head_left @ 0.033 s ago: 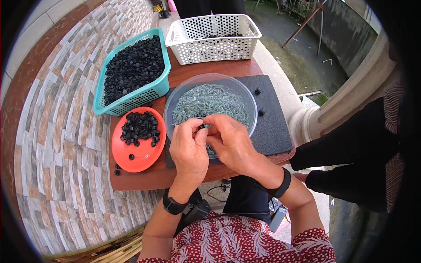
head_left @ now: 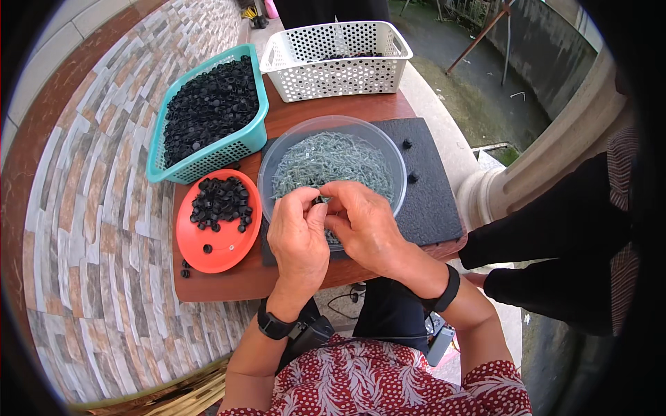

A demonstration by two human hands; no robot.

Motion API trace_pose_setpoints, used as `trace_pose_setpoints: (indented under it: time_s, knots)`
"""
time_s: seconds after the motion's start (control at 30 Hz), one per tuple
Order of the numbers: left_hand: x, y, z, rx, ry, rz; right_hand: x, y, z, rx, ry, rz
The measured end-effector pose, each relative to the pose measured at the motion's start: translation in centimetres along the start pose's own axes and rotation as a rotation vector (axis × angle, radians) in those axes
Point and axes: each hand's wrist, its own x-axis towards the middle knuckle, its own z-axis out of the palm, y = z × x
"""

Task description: Sorting and inspecting small black plastic components by hand and placing them into separate containers.

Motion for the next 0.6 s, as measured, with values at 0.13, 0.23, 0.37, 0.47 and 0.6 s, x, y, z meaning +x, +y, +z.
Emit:
trace_pose_setpoints:
  time_s: [0.13, 0.23, 0.37, 0.47, 0.6]
  knots:
    - [0.2, -1.4, 0.0, -0.188, 0.014, -0.165, 0.1, 0.0, 0.1, 0.018, 0.004, -0.037]
    - [1.3, -2.0, -0.4, -0.431, 0.042, -0.347, 0.0, 0.9, -0.3, -0.066, 0.006, -0.110]
    - [1.7, -1.7, -0.2, -0.603, 0.059, -0.459, 0.0, 1.7, -0.6, -0.165, 0.050, -0.148]
    - [1.7, -1.7, 0.0, -0.670, 0.066, -0.486, 0.5, 0.7, -0.5, -0.111, 0.128, -0.213]
    - [1.5, 0.1, -0.1, -0.837, 0.103, -0.571, 0.2, 0.2, -0.1, -0.027, 0.185, -0.295]
